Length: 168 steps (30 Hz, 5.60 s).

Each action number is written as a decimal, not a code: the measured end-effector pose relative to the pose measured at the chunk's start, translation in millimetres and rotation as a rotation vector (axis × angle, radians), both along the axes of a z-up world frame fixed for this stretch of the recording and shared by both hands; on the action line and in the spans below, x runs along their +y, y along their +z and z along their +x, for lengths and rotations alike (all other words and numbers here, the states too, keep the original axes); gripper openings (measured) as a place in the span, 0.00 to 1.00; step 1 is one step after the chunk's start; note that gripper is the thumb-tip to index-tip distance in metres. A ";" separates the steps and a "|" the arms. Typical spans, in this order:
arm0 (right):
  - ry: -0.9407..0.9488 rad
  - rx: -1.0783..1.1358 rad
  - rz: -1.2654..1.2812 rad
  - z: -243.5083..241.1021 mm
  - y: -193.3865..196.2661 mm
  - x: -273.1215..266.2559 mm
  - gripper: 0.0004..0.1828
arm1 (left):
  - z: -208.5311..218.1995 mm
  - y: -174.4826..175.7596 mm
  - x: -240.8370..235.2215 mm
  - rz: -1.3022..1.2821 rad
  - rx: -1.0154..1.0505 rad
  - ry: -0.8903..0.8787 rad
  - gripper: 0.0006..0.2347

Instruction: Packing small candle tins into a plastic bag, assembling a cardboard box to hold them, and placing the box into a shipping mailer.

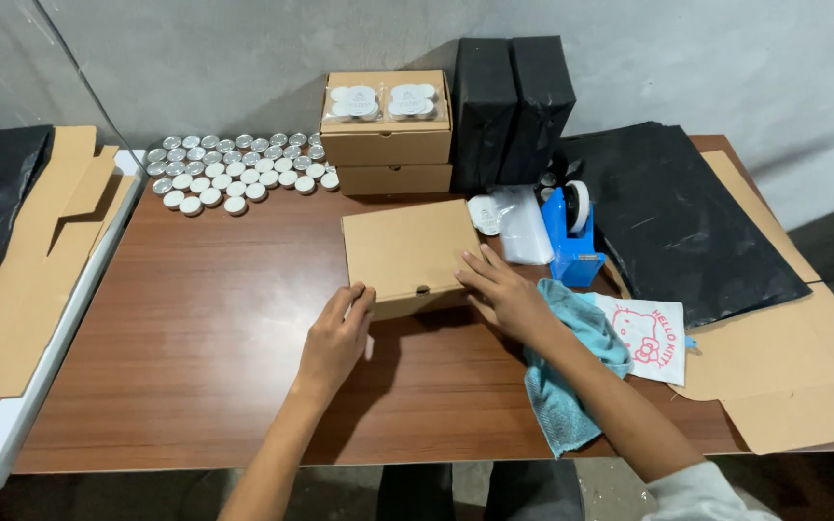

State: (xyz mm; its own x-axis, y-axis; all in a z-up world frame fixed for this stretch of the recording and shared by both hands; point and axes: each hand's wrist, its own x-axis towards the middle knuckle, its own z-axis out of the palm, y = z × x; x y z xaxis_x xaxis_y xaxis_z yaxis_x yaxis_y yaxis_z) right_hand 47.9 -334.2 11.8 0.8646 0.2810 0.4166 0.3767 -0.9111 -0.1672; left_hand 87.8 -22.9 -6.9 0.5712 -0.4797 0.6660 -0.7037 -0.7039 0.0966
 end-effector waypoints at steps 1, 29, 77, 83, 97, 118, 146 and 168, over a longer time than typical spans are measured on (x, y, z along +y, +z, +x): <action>-0.001 -0.007 0.003 9.2 -1.1 0.4 0.24 | 9.1 1.6 -1.9 0.003 -0.007 -0.001 0.13; -1.200 0.186 0.104 -105.3 -47.8 -300.8 0.33 | -69.1 -45.7 74.0 -0.110 0.076 0.142 0.28; 0.695 -0.392 -0.207 -61.1 11.7 -42.9 0.07 | -81.4 51.4 173.1 -0.808 1.151 0.344 0.30; 0.185 -0.123 0.055 32.4 29.7 -33.1 0.31 | -37.0 -27.7 194.5 -0.362 0.705 0.396 0.29; 0.023 0.387 0.026 95.1 21.9 -20.1 0.70 | -95.3 -31.8 97.0 0.108 0.533 0.305 0.30; 0.337 0.064 0.419 93.7 48.0 -21.0 0.58 | -93.9 -7.9 74.0 0.124 0.156 0.337 0.23; 0.483 0.247 0.482 -125.7 64.7 -53.1 0.57 | -128.9 46.4 9.3 -0.320 0.188 0.015 0.06; 0.113 0.078 0.523 -128.5 21.2 -20.9 0.65 | -126.2 56.8 -15.9 -0.277 0.326 0.097 0.07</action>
